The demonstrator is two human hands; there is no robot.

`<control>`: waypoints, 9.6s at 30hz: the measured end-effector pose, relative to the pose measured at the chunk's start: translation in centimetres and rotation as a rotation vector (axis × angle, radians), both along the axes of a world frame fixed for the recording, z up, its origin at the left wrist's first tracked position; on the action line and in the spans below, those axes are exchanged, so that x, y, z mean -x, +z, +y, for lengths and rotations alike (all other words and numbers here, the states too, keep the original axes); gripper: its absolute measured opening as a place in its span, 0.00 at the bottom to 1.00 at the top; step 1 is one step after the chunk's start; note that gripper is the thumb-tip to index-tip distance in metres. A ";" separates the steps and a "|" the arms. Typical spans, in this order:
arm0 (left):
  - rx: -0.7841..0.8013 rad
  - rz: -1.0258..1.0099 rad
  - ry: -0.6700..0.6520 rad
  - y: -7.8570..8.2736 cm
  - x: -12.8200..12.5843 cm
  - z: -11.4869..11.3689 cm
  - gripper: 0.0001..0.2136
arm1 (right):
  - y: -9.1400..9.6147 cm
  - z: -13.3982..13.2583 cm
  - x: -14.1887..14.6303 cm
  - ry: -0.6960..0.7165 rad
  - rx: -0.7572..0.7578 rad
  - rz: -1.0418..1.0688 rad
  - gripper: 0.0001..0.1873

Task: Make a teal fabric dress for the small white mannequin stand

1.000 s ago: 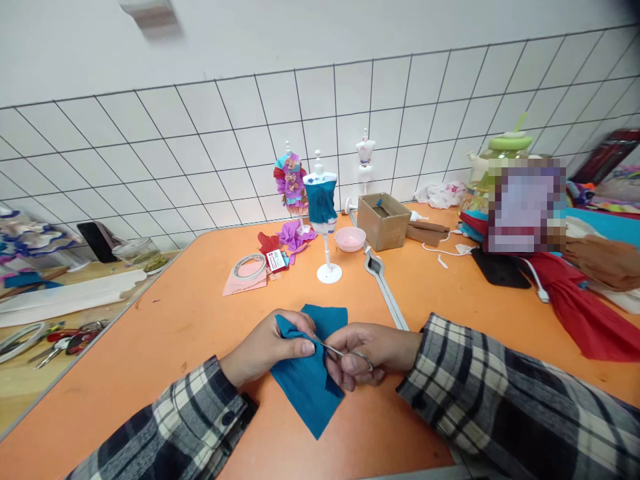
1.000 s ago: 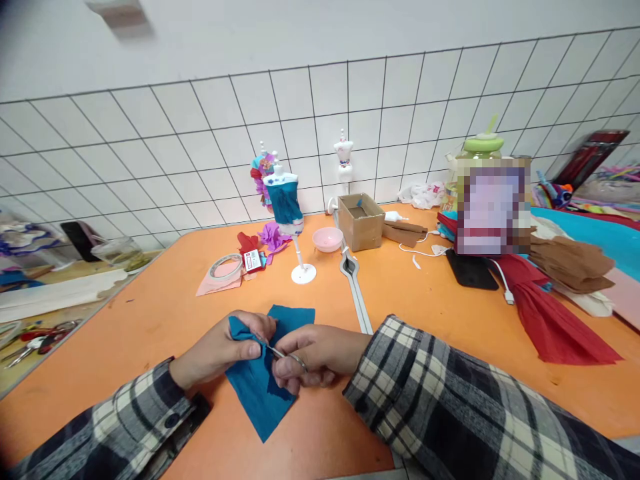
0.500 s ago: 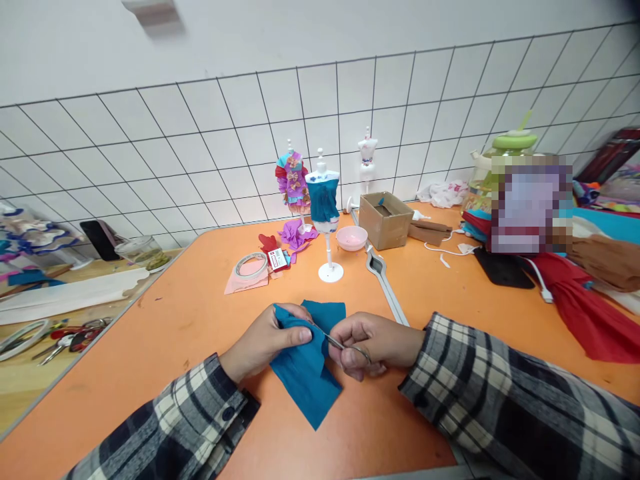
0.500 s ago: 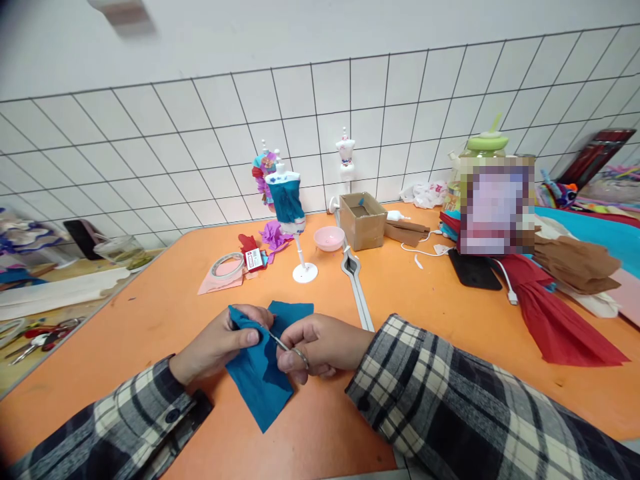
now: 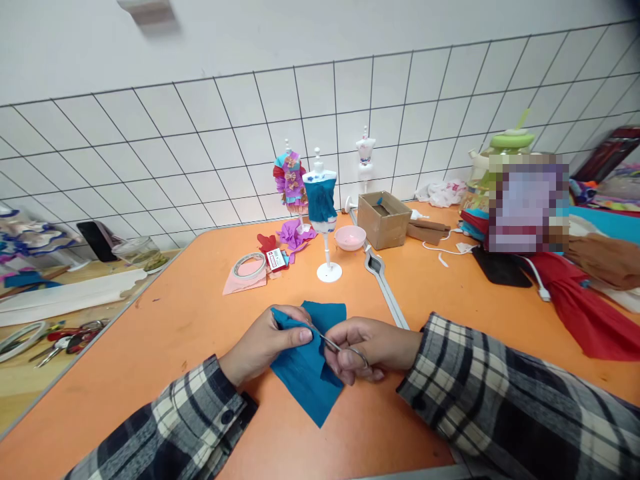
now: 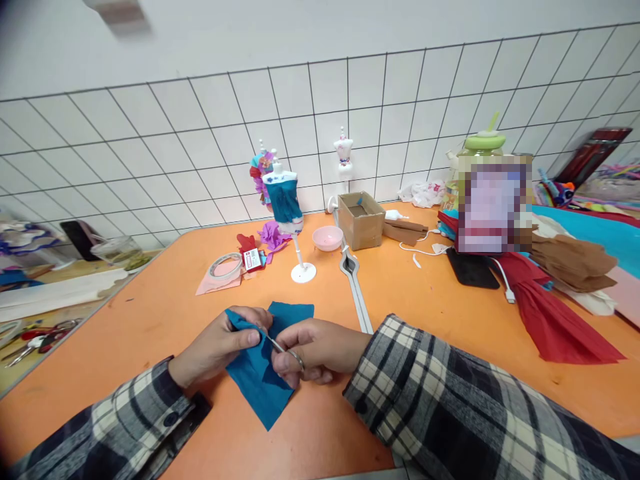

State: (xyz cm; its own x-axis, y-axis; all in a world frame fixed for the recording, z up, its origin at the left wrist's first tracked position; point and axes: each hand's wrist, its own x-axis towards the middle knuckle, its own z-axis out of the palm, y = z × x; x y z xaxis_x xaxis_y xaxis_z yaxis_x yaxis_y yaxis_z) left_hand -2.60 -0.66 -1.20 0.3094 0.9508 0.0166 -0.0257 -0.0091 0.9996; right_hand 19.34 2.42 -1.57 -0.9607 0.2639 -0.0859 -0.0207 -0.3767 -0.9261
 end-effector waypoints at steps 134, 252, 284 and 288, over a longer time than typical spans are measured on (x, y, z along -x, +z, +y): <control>0.065 0.059 -0.076 0.1 0.5 0.2 0.15 | 0.4 0.1 -0.1 -0.028 -0.117 -0.058 0.23; 0.053 -0.061 0.019 0.5 -0.1 -0.1 0.25 | 0.4 0.2 0.1 -0.058 -0.119 -0.028 0.25; 0.094 0.112 0.046 0.2 0.2 0.1 0.15 | 0.0 0.5 -0.1 0.024 -0.196 -0.071 0.25; 0.056 0.168 0.002 0.7 -0.1 -0.1 0.14 | 0.0 0.3 -0.2 0.029 -0.178 -0.069 0.24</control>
